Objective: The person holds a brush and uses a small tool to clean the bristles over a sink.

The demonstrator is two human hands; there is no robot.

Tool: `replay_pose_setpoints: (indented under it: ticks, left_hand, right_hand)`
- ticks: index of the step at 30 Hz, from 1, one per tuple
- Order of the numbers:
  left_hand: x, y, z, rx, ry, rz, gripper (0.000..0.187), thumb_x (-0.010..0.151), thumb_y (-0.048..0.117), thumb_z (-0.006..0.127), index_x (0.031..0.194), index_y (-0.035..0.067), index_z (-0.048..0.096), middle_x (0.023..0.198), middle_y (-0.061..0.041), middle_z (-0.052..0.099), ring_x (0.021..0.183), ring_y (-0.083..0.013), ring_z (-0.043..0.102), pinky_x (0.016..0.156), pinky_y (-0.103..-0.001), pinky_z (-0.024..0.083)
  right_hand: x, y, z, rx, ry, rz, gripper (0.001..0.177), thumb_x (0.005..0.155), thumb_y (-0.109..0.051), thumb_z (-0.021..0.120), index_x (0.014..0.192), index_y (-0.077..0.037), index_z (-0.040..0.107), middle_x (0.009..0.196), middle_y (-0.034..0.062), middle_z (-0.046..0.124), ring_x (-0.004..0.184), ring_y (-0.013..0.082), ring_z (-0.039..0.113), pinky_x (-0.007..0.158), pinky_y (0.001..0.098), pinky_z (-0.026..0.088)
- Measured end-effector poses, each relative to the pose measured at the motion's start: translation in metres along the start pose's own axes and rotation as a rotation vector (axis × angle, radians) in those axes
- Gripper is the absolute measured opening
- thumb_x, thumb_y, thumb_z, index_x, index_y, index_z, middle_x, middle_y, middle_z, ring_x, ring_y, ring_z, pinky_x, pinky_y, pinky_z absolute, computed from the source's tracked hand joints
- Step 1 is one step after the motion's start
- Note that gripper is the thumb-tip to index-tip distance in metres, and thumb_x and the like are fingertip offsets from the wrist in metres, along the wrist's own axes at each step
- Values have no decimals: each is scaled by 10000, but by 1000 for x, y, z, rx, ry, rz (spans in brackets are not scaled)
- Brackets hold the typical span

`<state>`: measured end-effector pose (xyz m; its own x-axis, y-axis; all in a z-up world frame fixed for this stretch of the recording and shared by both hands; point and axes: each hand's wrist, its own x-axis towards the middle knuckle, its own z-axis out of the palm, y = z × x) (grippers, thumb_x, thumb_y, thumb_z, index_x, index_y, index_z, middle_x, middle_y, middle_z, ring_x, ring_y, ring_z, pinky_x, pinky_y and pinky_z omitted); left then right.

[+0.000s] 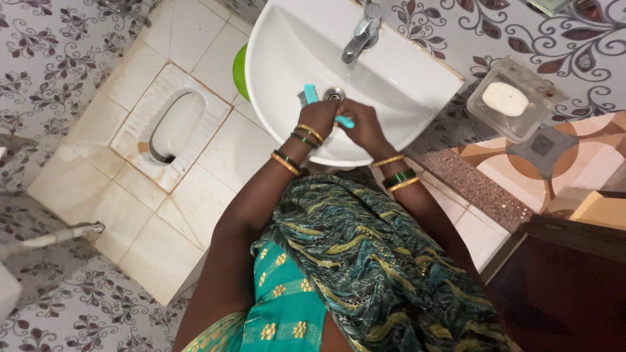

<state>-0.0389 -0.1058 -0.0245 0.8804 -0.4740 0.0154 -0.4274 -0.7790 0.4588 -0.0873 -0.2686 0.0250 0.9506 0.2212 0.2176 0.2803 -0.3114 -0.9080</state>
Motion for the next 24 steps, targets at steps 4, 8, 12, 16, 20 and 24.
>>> replay_pose_setpoints:
  ticks: [4, 8, 12, 16, 20, 24]
  left_hand:
    - [-6, -2, -7, -13, -92, 23, 205, 886, 197, 683, 1040, 74, 628, 875, -159, 729, 841, -380, 711, 697, -524, 535]
    - [-34, -13, -19, -106, -116, 44, 288, 809, 239, 754, 995, 65, 620, 853, -157, 725, 834, -383, 708, 690, -533, 526]
    - [-2, -41, -22, -111, 11, 34, 192, 888, 148, 732, 1054, 108, 644, 900, -147, 736, 837, -390, 706, 688, -513, 538]
    - [19, -46, -28, -55, -35, 96, 282, 832, 198, 721, 1073, 84, 629, 856, -155, 728, 824, -381, 706, 694, -517, 534]
    - [-27, -31, -25, -71, -113, 107, 108, 977, 208, 627, 1019, 120, 673, 843, -140, 738, 792, -376, 712, 764, -539, 522]
    - [-28, -45, -32, -137, -114, 135, 171, 899, 132, 606, 1054, 110, 676, 895, -144, 733, 833, -391, 702, 684, -528, 532]
  right_hand:
    - [6, -10, -15, 44, -126, -12, 212, 830, 2, 814, 958, -37, 650, 975, 108, 738, 902, 220, 751, 807, 329, 601]
    - [8, -24, 0, -146, -167, -90, 234, 794, -29, 846, 937, -52, 663, 954, 112, 746, 884, 281, 749, 761, 357, 578]
    - [34, -17, 27, -182, 13, -139, 218, 865, 3, 812, 995, -48, 644, 1013, 139, 728, 912, 341, 727, 785, 383, 571]
    - [48, -20, 12, -205, 12, -143, 257, 806, -43, 841, 971, -50, 645, 963, 130, 732, 903, 337, 737, 769, 379, 578]
    - [16, -41, 16, -243, -163, 88, 247, 794, -101, 850, 976, -70, 686, 952, 118, 753, 867, 304, 760, 762, 366, 583]
    - [12, -36, 47, -380, 1, 28, 295, 820, -56, 844, 1086, -34, 719, 1025, 174, 744, 908, 368, 720, 785, 417, 562]
